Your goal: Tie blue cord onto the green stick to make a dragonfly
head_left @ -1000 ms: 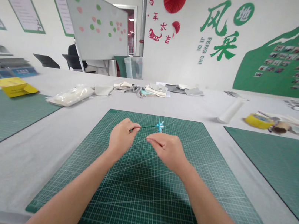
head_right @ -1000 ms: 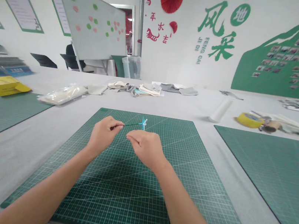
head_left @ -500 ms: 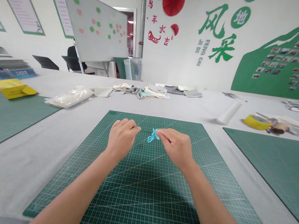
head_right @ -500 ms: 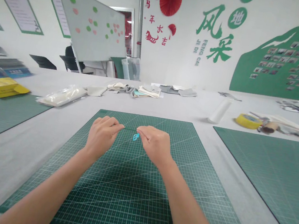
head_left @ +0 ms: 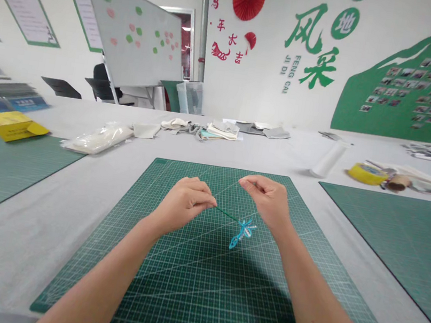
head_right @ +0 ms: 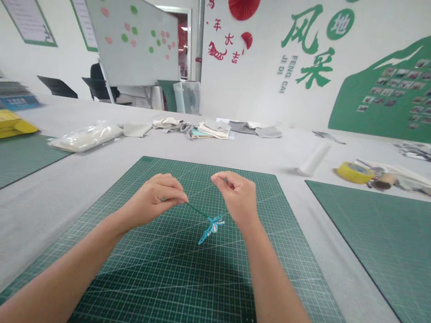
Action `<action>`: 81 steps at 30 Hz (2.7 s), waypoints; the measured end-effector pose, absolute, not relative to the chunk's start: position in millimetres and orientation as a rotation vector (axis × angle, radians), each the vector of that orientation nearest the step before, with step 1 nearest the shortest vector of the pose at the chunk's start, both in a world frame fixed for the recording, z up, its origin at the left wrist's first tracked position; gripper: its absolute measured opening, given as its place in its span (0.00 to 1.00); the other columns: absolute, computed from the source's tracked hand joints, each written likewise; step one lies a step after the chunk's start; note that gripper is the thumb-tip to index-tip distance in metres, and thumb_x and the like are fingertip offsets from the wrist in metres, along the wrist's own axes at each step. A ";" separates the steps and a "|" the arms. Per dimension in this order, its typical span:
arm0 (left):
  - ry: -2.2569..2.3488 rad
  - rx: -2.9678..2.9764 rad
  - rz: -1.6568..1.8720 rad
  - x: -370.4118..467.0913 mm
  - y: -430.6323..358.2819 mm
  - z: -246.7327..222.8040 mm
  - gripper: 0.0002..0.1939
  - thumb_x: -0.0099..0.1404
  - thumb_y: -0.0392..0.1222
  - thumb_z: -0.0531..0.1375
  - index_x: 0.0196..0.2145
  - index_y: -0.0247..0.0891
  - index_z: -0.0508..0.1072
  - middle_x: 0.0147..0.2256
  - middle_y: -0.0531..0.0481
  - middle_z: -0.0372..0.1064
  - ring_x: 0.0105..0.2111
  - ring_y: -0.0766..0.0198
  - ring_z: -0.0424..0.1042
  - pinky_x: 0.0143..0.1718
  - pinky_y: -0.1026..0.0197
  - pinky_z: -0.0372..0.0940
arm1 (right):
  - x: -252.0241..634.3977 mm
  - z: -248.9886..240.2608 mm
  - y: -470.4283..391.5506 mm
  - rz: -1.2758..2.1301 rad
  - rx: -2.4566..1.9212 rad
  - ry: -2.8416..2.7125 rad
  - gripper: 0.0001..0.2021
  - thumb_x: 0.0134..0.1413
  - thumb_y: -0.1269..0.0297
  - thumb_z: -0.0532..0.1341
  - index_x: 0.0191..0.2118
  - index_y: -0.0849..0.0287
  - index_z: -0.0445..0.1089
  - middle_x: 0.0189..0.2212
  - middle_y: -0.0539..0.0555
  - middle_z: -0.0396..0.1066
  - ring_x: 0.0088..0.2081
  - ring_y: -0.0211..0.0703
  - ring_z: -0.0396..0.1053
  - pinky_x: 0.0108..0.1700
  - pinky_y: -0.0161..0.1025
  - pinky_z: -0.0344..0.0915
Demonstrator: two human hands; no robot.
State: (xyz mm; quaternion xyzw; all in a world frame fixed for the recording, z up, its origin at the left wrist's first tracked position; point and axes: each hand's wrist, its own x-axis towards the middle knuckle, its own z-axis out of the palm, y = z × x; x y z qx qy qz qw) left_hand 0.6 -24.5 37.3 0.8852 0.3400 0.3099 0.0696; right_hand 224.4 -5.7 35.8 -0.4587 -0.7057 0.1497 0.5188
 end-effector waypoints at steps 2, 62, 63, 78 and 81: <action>0.964 2.595 0.943 1.7 -25.0 36.6 0.10 0.66 0.39 0.55 0.34 0.41 0.77 0.33 0.50 0.73 0.35 0.63 0.67 0.42 0.56 0.59 | 224.4 35.1 -4.7 0.394 -1.097 -1.670 0.11 0.53 0.58 0.61 0.29 0.59 0.75 0.16 0.46 0.60 0.20 0.33 0.53 0.24 0.33 0.52; 0.970 2.190 1.080 11.3 -25.2 33.8 0.08 0.63 0.39 0.57 0.33 0.39 0.77 0.32 0.48 0.70 0.32 0.65 0.68 0.33 0.63 0.61 | 235.5 12.0 4.2 0.655 -1.193 -1.777 0.12 0.52 0.57 0.59 0.28 0.59 0.73 0.19 0.48 0.65 0.23 0.36 0.58 0.26 0.35 0.54; 1.000 2.150 1.107 11.7 -25.0 33.9 0.07 0.62 0.39 0.58 0.32 0.39 0.77 0.31 0.49 0.69 0.31 0.66 0.67 0.32 0.63 0.61 | 234.0 8.8 4.8 0.705 -1.182 -1.766 0.12 0.51 0.57 0.59 0.27 0.60 0.72 0.20 0.49 0.65 0.23 0.36 0.59 0.26 0.35 0.54; 1.126 1.821 1.239 11.7 -17.5 20.6 0.08 0.59 0.41 0.60 0.35 0.41 0.78 0.28 0.51 0.65 0.30 0.66 0.63 0.32 0.62 0.59 | 231.0 -18.8 4.7 0.794 -1.195 -1.916 0.14 0.52 0.55 0.58 0.28 0.59 0.75 0.21 0.48 0.68 0.25 0.37 0.63 0.30 0.35 0.58; 1.156 1.689 1.249 10.5 -15.3 19.1 0.09 0.57 0.42 0.61 0.36 0.39 0.78 0.29 0.50 0.67 0.29 0.66 0.63 0.30 0.63 0.59 | 233.6 -19.5 5.0 0.640 -1.223 -1.990 0.15 0.55 0.53 0.56 0.33 0.57 0.76 0.27 0.51 0.73 0.31 0.42 0.68 0.35 0.39 0.63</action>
